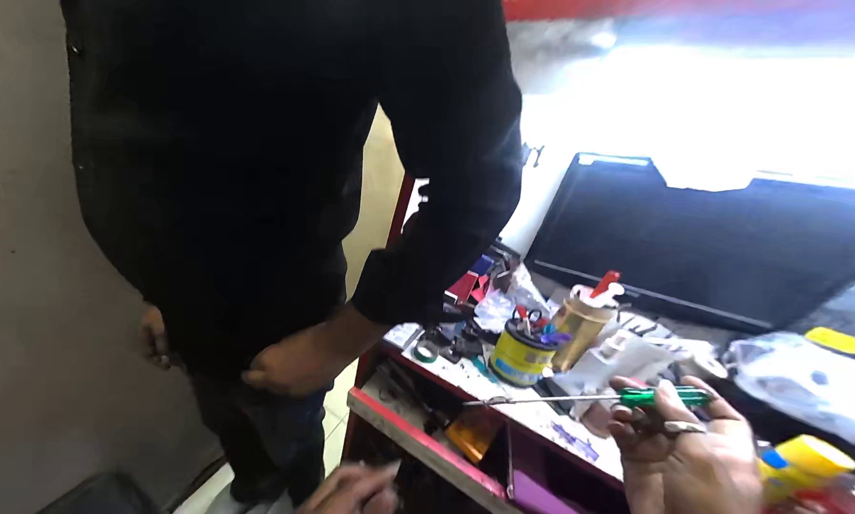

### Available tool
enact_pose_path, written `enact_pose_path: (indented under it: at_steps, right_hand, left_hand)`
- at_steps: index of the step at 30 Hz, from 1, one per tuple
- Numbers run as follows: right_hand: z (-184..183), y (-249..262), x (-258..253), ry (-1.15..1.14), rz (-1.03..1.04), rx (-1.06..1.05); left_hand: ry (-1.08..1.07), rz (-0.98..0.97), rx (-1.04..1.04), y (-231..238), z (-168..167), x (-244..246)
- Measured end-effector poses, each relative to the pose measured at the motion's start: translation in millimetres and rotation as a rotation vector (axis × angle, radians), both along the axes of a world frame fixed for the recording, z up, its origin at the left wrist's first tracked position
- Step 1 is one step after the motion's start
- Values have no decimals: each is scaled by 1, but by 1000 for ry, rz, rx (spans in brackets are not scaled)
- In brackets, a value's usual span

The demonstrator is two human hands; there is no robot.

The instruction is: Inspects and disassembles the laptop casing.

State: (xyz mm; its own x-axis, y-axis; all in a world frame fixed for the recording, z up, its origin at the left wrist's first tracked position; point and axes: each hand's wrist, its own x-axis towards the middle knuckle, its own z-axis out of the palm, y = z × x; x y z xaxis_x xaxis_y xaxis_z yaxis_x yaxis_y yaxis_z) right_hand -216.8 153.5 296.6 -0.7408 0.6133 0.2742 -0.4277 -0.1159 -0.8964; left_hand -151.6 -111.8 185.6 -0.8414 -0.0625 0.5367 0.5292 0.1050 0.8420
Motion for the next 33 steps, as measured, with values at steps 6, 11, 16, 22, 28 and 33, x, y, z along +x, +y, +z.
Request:
enact_pose_path:
  at_steps: [6,11,16,22,28,33]
  right_hand:
    - [-66,-5,72,-73,78,-79]
    - [-116,14,128,-69,66,113]
    - [-167,35,157,-15,-96,584]
    - [-218,43,158,-217,-48,790]
    - [-230,43,149,-248,-1,859]
    - [-231,44,146,-244,21,842]
  left_hand:
    - [190,-94,-408,49,21,-12]
    - [-214,-348,-436,55,-20,8]
    - [-250,-227,-717,63,-89,-6]
    - [-574,-583,-1072,85,-153,-23]
    - [-690,-950,-972,105,-170,-41]
    - [-739,-1137,-928,113,-167,-56]
